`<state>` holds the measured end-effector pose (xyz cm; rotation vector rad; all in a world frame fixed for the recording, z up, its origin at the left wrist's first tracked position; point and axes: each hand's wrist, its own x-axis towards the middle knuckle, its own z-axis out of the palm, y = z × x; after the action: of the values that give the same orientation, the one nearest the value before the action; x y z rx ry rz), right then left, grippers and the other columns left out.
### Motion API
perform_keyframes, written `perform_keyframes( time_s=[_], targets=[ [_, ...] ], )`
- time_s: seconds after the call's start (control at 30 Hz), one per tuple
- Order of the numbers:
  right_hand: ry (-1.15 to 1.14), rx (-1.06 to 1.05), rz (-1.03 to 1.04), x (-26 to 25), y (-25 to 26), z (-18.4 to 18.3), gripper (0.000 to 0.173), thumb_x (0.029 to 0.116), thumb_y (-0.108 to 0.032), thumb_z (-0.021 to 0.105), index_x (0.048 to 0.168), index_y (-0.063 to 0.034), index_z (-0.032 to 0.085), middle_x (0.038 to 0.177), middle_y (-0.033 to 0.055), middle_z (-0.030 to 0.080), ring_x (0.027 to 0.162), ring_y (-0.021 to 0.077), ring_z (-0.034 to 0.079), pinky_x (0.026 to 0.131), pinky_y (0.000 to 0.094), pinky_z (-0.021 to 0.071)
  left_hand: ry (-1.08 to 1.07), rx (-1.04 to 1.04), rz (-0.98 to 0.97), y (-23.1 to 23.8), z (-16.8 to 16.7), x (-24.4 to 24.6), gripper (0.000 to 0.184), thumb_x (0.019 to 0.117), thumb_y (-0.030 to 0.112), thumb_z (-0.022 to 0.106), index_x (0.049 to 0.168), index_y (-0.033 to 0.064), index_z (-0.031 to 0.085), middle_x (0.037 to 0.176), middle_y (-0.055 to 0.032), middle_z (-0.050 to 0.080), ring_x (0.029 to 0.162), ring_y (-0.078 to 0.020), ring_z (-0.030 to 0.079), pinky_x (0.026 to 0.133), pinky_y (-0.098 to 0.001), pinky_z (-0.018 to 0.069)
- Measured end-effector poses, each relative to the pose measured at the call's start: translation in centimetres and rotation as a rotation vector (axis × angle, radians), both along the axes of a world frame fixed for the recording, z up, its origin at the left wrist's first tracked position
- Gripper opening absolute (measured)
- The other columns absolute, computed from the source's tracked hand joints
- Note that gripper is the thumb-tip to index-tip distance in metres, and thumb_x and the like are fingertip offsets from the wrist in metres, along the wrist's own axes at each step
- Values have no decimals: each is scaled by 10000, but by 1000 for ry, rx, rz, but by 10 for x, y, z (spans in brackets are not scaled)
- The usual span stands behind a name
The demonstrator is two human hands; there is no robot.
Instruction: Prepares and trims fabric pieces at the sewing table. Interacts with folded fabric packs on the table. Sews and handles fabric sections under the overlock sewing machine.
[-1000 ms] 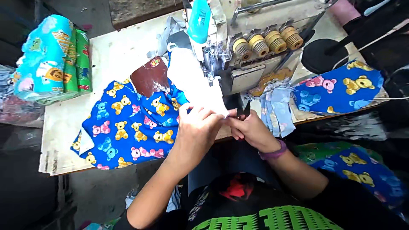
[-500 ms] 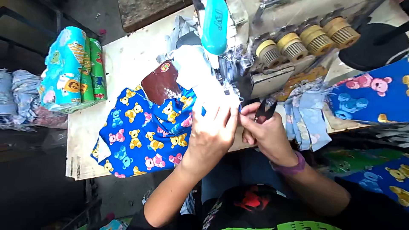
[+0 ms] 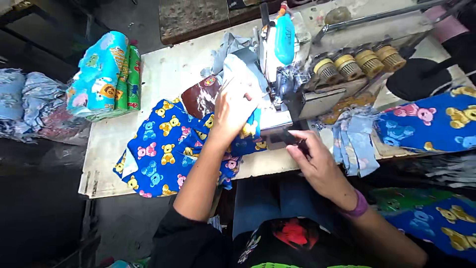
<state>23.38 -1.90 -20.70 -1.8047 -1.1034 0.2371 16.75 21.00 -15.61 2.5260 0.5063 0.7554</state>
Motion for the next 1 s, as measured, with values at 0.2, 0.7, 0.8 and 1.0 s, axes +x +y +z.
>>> perform_keyframes(
  time_s=[0.2, 0.7, 0.8, 1.0],
  targets=[
    [-446, -115, -166, 15, 36, 51, 299, 907, -187, 746, 998, 81, 652, 976, 242, 638, 611, 346, 643, 484, 479, 510, 184, -51, 57, -16, 13, -29, 219, 965, 200, 686, 1026, 3, 760, 1067, -193, 665, 967, -320, 665, 858, -499, 533],
    [807, 320, 215, -38, 6, 37, 193, 933, -94, 694, 1081, 9, 625, 618, -87, 543, 493, -50, 466, 474, 138, 400, -624, 123, -283, -113, 93, -10, 213, 1042, 148, 576, 1003, -27, 691, 884, -48, 634, 845, 11, 601, 803, -125, 504],
    [718, 359, 114, -27, -64, 64, 190, 1037, -123, 527, 1163, 11, 576, 642, -97, 595, 492, -28, 522, 460, 157, 447, -717, 279, -277, -141, 129, -28, 171, 1046, 167, 589, 1021, 11, 655, 894, -47, 589, 828, 1, 582, 777, -110, 487],
    [44, 1176, -582, -3, -201, 122, 229, 1087, -93, 330, 1090, -33, 551, 858, -60, 686, 807, 16, 677, 799, 243, 581, -504, 179, -675, -228, 113, -64, 331, 917, 311, 770, 1062, 28, 675, 900, -111, 671, 780, -137, 657, 687, -228, 546]
  ],
)
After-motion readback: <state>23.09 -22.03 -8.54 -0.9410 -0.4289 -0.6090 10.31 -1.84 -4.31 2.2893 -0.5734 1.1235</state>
